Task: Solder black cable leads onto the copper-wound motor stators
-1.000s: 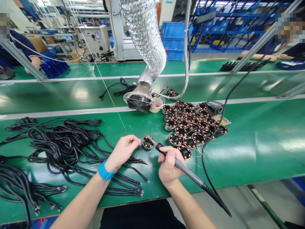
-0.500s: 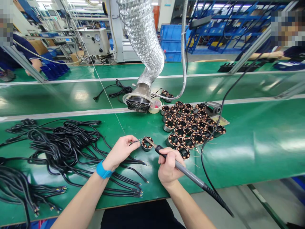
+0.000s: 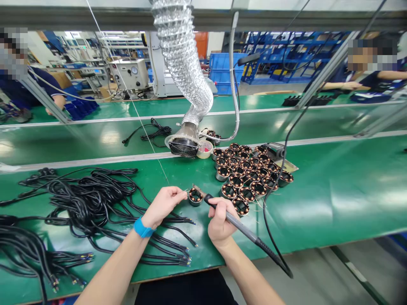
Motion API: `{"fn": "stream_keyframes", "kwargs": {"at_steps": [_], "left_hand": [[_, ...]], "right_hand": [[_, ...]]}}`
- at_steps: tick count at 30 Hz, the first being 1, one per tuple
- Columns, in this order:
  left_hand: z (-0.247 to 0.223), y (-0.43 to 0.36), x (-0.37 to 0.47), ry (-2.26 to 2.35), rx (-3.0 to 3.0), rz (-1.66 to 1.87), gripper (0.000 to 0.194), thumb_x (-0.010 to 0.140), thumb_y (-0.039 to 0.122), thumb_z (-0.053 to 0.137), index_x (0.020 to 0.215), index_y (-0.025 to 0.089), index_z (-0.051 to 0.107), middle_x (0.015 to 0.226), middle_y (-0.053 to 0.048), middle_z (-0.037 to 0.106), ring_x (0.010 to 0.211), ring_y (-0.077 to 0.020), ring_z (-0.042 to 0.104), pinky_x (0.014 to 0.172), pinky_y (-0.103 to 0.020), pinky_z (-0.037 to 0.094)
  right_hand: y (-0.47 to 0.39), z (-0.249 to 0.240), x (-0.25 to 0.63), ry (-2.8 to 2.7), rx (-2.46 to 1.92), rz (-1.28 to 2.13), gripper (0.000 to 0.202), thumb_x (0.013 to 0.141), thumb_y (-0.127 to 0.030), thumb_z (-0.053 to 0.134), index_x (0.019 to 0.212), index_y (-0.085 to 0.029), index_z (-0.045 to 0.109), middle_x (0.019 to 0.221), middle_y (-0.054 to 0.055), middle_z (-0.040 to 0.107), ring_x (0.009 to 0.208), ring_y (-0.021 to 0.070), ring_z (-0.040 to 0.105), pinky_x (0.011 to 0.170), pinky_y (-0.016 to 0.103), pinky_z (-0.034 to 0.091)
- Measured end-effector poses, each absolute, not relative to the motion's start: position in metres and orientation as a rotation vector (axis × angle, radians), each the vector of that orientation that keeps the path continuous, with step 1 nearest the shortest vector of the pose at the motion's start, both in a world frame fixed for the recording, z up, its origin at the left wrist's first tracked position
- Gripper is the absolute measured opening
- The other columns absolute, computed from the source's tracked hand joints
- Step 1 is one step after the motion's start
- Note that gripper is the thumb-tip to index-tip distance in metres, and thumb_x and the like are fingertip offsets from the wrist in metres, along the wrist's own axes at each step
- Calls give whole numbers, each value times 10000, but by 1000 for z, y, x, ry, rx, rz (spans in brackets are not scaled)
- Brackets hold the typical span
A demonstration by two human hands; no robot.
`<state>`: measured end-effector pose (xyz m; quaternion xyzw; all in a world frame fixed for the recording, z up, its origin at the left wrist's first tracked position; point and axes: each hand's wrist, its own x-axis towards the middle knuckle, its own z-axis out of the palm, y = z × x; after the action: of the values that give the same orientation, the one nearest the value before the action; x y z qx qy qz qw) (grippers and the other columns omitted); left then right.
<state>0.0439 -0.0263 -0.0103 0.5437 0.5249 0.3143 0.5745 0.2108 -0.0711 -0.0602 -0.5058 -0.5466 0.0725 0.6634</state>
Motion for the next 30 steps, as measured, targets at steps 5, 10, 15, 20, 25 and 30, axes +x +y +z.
{"fn": "stream_keyframes", "kwargs": {"at_steps": [5,10,15,20,25,30], "left_hand": [[-11,-25,41,1185,1292,682,445,777,563,644,806,119,634,597,63,404,465,-51,224,430,-225,118],[-12,-22,39,1123,1177,705,360,703,451,736,767,168,524,556,109,310,445,-41,176,425,-226,80],[-15,-22,41,1145,1270,704,431,722,540,722,728,128,595,515,99,308,447,-43,169,429,-242,69],[-20,-19,40,1090,1181,757,452,731,555,718,806,117,636,545,98,320,440,-35,167,427,-233,62],[-24,-16,40,1124,1098,816,433,659,516,775,680,138,566,538,91,354,422,-20,187,421,-219,57],[-24,-20,46,1189,1129,870,550,632,598,770,816,85,693,494,110,266,431,-36,151,423,-230,45]], "right_hand": [[-69,-62,211,-1205,-1107,190,323,965,-278,405,827,-169,676,591,-13,586,530,135,610,560,274,512],[-66,-62,210,-1200,-1120,194,340,969,-295,396,812,-174,673,615,5,611,560,143,625,565,278,517],[-64,-61,210,-1222,-1073,203,306,965,-258,413,838,-183,681,676,21,647,624,158,655,587,291,520],[-63,-61,211,-1223,-1050,181,285,965,-231,418,843,-183,671,706,28,667,678,172,675,608,300,523],[-62,-61,211,-1221,-1059,169,292,963,-232,407,834,-184,664,687,24,655,644,165,662,590,295,516],[-62,-59,210,-1263,-1058,162,291,963,-225,405,834,-190,663,666,17,651,645,167,666,592,297,518]]}}
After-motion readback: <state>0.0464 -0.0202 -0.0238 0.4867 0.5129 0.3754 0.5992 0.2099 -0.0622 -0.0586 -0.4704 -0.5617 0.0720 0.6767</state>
